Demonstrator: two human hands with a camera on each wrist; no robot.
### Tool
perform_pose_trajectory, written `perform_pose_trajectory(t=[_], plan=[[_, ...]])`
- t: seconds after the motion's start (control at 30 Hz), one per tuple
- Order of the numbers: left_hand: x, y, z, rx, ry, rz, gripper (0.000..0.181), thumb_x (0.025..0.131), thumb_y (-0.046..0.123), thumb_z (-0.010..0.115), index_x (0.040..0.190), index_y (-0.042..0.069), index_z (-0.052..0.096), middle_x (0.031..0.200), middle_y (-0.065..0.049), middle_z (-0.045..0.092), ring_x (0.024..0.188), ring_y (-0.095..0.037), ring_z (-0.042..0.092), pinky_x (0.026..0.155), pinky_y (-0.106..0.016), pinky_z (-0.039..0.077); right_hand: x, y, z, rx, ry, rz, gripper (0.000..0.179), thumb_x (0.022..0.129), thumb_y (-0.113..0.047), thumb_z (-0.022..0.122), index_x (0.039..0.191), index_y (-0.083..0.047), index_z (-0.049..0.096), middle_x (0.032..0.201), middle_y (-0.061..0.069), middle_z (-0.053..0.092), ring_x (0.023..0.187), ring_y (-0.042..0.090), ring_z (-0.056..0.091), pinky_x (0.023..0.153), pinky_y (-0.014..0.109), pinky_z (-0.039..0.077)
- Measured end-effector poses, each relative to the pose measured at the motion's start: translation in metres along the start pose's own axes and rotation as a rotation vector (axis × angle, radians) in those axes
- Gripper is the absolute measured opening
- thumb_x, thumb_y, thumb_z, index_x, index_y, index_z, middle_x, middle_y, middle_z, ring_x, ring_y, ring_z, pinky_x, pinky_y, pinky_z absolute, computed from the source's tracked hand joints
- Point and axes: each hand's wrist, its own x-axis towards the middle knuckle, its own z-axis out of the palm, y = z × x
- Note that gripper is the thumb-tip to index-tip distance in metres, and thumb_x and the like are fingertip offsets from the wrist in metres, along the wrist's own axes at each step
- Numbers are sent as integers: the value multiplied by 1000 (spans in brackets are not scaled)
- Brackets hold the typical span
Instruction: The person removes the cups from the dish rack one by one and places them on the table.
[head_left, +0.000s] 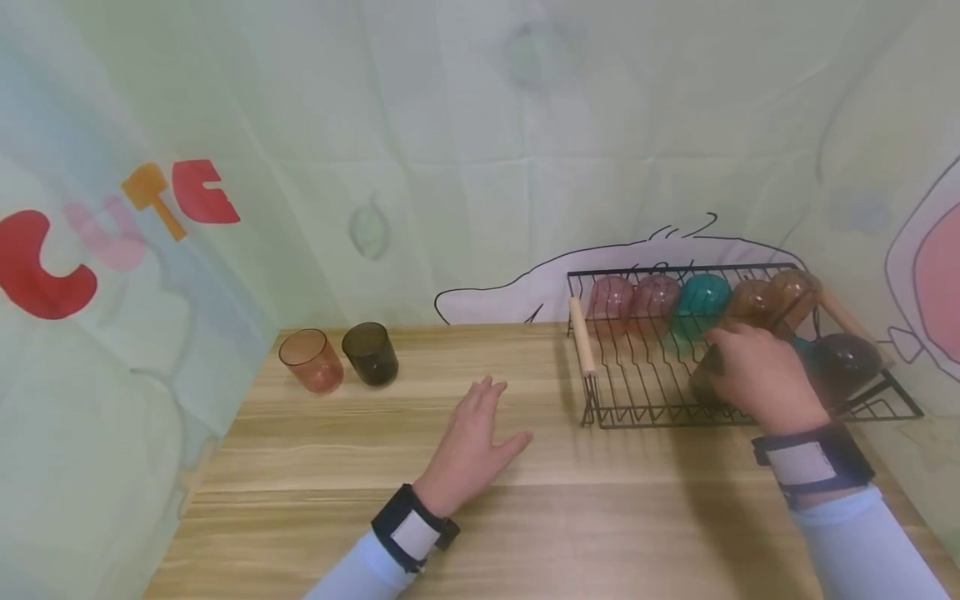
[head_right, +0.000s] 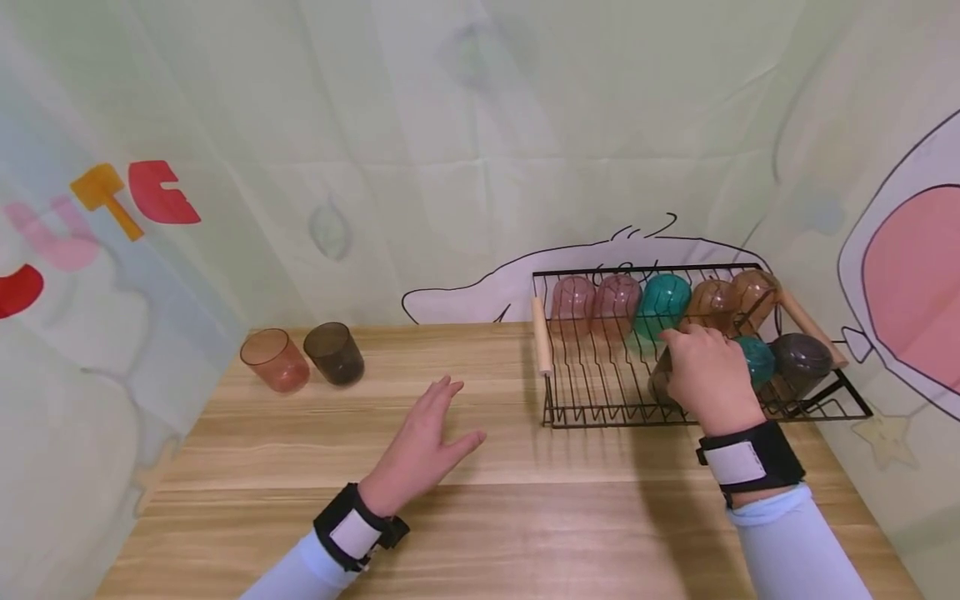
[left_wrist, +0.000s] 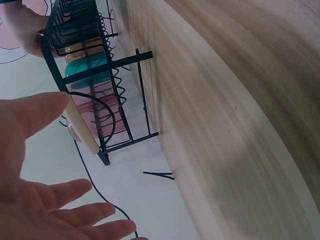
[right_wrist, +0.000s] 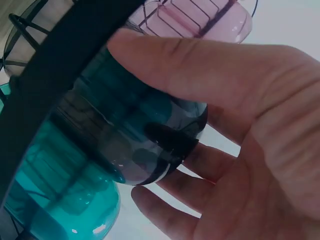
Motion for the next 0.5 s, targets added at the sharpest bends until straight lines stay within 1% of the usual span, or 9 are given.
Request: perform_pose_trajectory(t=[0.13,0.3,0.5], plan=[[0,-1,0,8,-14,-11,76,84,54,59,142,12,34,149,-14,24,136,-29,18,105,-47,20,-1,-2,-1,10,-41,26,45,69,-11,73,110,-2,59,105,20,59,86,37,57,65,54,48],[-1,-3,-1,13,-26,-13,74,84,55,59,141,12,37,148,-14,25,135,-29,19,105,-47,21,0,-2,0,15,-43,43,44,68,-11,73,110,-2,60,104,18,59,88,35,57,67,54,47],[0,-4,-4,15,1,8,70,86,54,58,138,11,40,143,-12,35,129,-23,32,102,-41,29,-1,-4,-2,32,-14,32,50,69,-21,76,112,-3,59,106,18,59,91,34,57,70,54,47]])
